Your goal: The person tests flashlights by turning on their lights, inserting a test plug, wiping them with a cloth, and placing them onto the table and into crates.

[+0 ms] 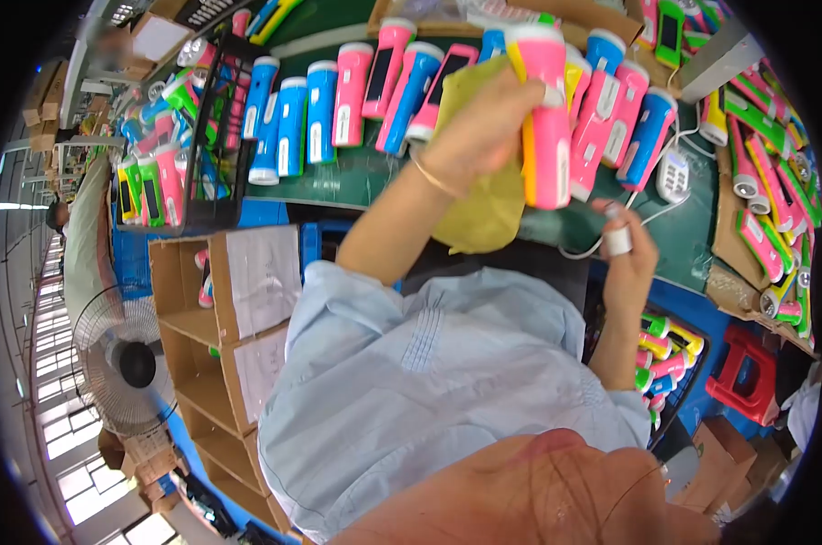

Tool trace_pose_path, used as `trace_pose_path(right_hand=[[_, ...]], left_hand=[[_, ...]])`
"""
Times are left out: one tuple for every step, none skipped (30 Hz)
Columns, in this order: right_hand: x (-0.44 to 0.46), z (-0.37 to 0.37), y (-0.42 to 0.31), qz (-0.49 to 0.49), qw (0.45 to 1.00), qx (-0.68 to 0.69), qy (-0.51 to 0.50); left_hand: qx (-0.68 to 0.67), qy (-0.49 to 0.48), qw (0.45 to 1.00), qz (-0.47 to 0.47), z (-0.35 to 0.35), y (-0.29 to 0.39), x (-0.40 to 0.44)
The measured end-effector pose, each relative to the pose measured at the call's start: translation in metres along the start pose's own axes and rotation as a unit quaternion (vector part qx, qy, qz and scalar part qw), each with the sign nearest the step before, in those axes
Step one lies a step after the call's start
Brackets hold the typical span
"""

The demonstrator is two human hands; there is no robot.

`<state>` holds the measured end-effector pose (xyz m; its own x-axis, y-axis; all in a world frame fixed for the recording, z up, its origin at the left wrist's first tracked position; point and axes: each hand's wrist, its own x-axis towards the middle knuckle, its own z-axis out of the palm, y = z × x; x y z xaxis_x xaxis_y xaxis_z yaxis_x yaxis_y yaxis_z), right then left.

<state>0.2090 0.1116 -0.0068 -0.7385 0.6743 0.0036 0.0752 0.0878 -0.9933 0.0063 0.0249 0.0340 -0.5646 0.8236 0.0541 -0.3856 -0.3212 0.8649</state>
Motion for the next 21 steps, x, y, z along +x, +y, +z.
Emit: trace_pose_path(right_hand=[[0.005,-0.005,0.001,-0.015,1.0,0.0,0.005],[0.01,-0.01,0.0,0.005,0.999,0.033,-0.006],[0.016,-0.013,-0.003,0.009,0.998,0.054,-0.019],[0.023,-0.014,-0.005,0.011,0.997,0.075,-0.031],[0.027,-0.013,-0.004,0.017,0.996,0.082,-0.035],[0.033,-0.012,-0.004,0.02,0.995,0.09,-0.039],[0.038,-0.008,-0.003,0.021,0.994,0.098,-0.043],[0.042,-0.003,-0.002,0.011,0.993,0.105,-0.045],[0.045,0.003,-0.003,0.001,0.993,0.113,-0.044],[0.049,0.007,-0.003,-0.01,0.992,0.12,-0.042],[0.051,0.009,-0.002,-0.017,0.989,0.136,-0.047],[0.051,0.014,-0.005,-0.077,0.991,0.098,-0.048],[0.05,0.022,-0.013,-0.135,0.988,0.059,-0.046],[0.049,0.029,-0.02,-0.191,0.98,0.02,-0.043],[0.049,0.033,-0.025,-0.249,0.967,-0.019,-0.049],[0.048,0.037,-0.03,-0.303,0.947,-0.101,-0.03],[0.048,0.04,-0.035,-0.353,0.918,-0.182,-0.015],[0.047,0.043,-0.04,-0.399,0.879,-0.262,-0.001],[0.047,0.046,-0.043,-0.442,0.842,-0.309,0.019],[0.048,0.048,-0.044,-0.445,0.841,-0.308,-0.005],[0.048,0.048,-0.046,-0.448,0.839,-0.307,-0.03]], left_hand=[[0.026,-0.008,1.0,0.012,-0.003,0.006,0.002],[0.167,-0.02,0.98,0.106,-0.007,0.011,0.003],[0.256,0.061,0.953,0.149,-0.002,0.02,0.006],[0.343,0.139,0.909,0.191,-0.002,0.025,0.008],[0.466,0.203,0.819,0.267,-0.008,0.021,0.012],[0.575,0.258,0.7,0.335,-0.013,0.018,0.021],[0.572,0.251,0.727,0.283,-0.02,0.017,0.022],[0.57,0.245,0.75,0.23,-0.025,0.017,0.022],[0.461,0.179,0.864,0.095,-0.009,0.039,0.005],[0.328,0.102,0.938,-0.044,0.0,0.051,-0.004],[0.201,0.099,0.975,-0.019,-0.011,0.037,0.004],[0.07,0.09,0.993,0.005,-0.022,0.024,0.013],[-0.015,0.015,1.0,-0.007,-0.025,0.023,0.005],[-0.101,-0.06,0.993,-0.021,-0.022,0.022,-0.003],[-0.112,-0.045,0.993,-0.017,-0.01,0.02,-0.014],[-0.088,-0.031,0.995,-0.018,-0.009,0.013,-0.015],[-0.065,-0.016,0.998,-0.019,-0.01,0.003,-0.017],[-0.042,0.0,0.999,-0.018,-0.007,-0.004,-0.019],[0.056,-0.004,0.996,0.067,0.001,-0.005,-0.021],[0.093,0.006,0.992,0.084,0.001,-0.004,-0.019],[0.13,0.016,0.986,0.1,0.0,0.0,-0.016]])
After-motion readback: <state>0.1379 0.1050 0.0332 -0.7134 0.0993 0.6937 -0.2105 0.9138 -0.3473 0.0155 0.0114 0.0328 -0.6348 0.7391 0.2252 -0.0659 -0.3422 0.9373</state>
